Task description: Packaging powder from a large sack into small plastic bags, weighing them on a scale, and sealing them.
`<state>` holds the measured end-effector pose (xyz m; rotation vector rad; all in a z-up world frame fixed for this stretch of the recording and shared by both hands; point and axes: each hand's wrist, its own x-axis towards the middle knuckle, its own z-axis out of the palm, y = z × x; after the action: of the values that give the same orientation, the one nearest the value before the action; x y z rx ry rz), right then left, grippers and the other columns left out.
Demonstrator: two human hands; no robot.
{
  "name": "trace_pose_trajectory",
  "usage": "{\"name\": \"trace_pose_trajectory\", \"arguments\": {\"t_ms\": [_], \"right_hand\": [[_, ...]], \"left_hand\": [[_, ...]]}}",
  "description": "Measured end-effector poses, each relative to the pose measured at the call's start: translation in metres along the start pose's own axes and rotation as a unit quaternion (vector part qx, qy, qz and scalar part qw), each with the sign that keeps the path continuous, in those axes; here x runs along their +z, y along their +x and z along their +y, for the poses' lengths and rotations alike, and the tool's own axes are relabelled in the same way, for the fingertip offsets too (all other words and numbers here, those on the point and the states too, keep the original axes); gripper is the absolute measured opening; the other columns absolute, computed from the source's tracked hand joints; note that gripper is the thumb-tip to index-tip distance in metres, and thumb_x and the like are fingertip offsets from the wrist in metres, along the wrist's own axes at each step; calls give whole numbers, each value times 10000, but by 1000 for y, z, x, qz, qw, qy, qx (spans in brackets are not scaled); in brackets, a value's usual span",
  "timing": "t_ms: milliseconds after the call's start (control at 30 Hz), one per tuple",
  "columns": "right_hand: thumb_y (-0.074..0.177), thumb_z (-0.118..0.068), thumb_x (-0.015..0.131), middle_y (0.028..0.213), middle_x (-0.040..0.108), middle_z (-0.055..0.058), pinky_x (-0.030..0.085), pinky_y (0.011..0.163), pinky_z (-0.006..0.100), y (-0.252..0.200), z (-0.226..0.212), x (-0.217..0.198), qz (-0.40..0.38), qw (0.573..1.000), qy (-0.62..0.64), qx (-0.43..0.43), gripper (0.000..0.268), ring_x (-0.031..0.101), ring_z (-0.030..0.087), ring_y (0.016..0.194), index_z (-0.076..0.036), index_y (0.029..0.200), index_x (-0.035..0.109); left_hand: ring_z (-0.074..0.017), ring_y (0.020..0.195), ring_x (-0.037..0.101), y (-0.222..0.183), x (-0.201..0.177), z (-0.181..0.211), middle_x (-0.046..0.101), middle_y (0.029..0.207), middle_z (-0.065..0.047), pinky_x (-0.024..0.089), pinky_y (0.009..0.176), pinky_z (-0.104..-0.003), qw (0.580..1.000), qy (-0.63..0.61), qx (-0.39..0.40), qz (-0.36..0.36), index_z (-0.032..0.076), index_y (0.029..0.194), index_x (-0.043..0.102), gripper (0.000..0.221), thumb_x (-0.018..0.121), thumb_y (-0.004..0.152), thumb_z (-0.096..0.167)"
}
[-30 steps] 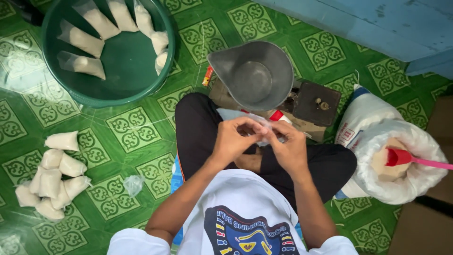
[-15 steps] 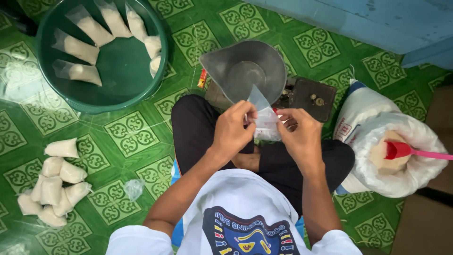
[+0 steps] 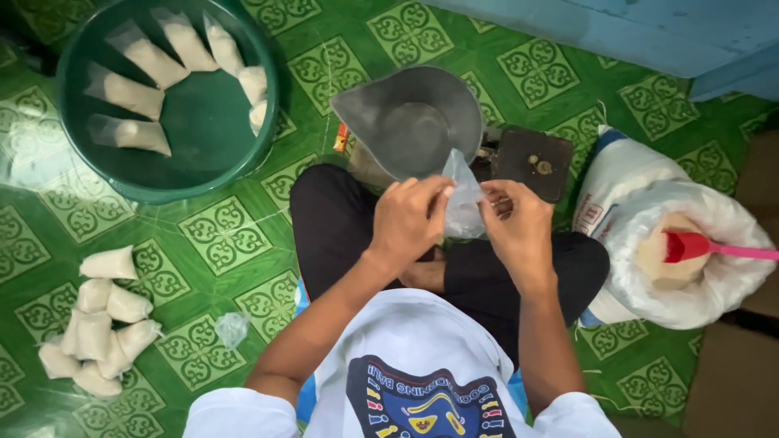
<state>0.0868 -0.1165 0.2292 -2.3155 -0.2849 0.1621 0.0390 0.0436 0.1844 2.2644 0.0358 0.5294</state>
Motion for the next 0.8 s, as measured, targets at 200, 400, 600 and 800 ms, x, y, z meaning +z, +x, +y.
{"name": "trace_pose_trajectory", "arguments": {"t_ms": [200, 400, 600, 800], "right_hand": [[874, 32, 694, 777, 673, 196, 545, 543, 333, 2, -5, -6, -3, 1000, 17, 9, 155, 691, 324, 676, 34, 1028, 711], [858, 14, 704, 744, 679, 172, 534, 520, 320, 0, -10, -9, -5, 1000, 24, 18, 135, 685, 287, 634, 0, 990, 729], [802, 85, 700, 782, 669, 188, 539, 521, 348, -2, 4, -13, 3, 999, 27, -33, 228, 678, 291, 622, 35, 1024, 678], [829, -27, 729, 886, 662, 36, 544, 524, 384, -6, 29, -24, 8, 972, -133, -195, 164, 673, 291, 635, -118, 800, 595]], "left_hand": [[-423, 960, 608, 16, -25, 16, 501, 1253, -188, 513, 773, -521, 996, -57, 31, -67, 60, 1320, 534, 517, 715, 838, 110], [-275, 699, 651, 9, -1, 9, 580, 857, -5, 516, 624, -400, 993, -30, 25, -116, 143, 1076, 573, 383, 761, 756, 239], [-302, 678, 655, 19, 0, 13, 536, 860, 57, 531, 577, -416, 980, 35, 37, -191, 184, 718, 494, 241, 641, 801, 13], [-308, 663, 695, 36, -3, 27, 609, 944, 105, 592, 591, -431, 971, 99, 43, -215, 232, 771, 720, 168, 658, 864, 107]]}}
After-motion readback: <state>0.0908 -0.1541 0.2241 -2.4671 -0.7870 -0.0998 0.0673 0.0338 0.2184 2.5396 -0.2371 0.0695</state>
